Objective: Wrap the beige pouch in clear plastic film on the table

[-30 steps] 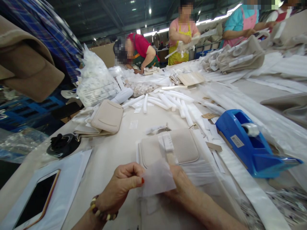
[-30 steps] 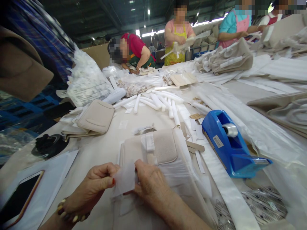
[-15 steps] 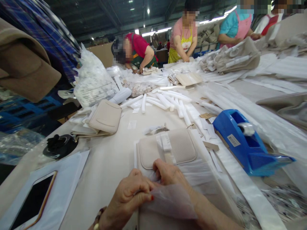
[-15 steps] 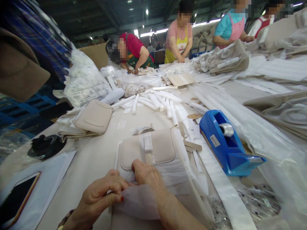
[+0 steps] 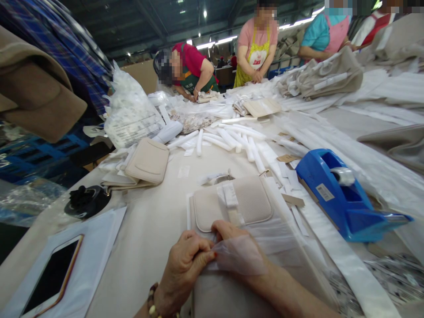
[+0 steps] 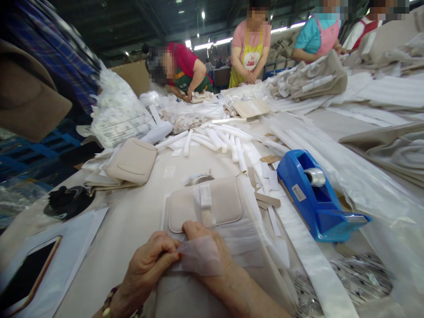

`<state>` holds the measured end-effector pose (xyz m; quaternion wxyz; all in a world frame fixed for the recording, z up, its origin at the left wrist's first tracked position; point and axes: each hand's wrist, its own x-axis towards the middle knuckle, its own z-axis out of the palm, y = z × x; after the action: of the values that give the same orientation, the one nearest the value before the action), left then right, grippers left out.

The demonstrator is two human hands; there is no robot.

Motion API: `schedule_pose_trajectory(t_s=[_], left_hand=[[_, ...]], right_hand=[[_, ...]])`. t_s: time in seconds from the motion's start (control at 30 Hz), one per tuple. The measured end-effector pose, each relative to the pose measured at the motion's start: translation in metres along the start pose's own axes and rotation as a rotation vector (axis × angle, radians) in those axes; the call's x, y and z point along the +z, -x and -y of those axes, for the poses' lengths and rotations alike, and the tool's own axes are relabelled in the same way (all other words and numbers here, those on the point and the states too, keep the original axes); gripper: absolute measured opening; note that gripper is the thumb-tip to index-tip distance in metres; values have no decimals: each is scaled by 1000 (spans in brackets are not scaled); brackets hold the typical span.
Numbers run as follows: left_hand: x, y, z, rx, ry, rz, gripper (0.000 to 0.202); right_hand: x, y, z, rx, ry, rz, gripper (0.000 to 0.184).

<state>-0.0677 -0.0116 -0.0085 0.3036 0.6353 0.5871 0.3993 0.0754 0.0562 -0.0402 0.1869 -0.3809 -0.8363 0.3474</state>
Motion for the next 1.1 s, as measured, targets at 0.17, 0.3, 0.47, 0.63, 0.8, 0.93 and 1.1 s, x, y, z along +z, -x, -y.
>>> schedule_pose_trajectory(t_s=[0.17,0.3,0.47,0.63,0.8,0.93,1.1], left_hand=[[2,1,5,-23,-14,-65,15],[3,0,5,13,-51,-62,15],[3,-1,3,144,-169,-76,14],[3,1,-2,270,-297,-48,10],[6,-1,-2,340,-333,-88,11],[11,-3,-1,360,-364,-137,9],[15,-2,-2,352,-414,-162,5]], right_hand=[[-35,21,-1,-118,-214,-28,38],[-70,43,8,150,-424,-64,27],[-71,46,22,275,-289,-65,31],[-59,47,16,213,-165,-159,30],[-59,52,3,159,30,-231,30],[-57,53,-5,159,150,-226,29],[-52,52,-10,177,204,-217,25]])
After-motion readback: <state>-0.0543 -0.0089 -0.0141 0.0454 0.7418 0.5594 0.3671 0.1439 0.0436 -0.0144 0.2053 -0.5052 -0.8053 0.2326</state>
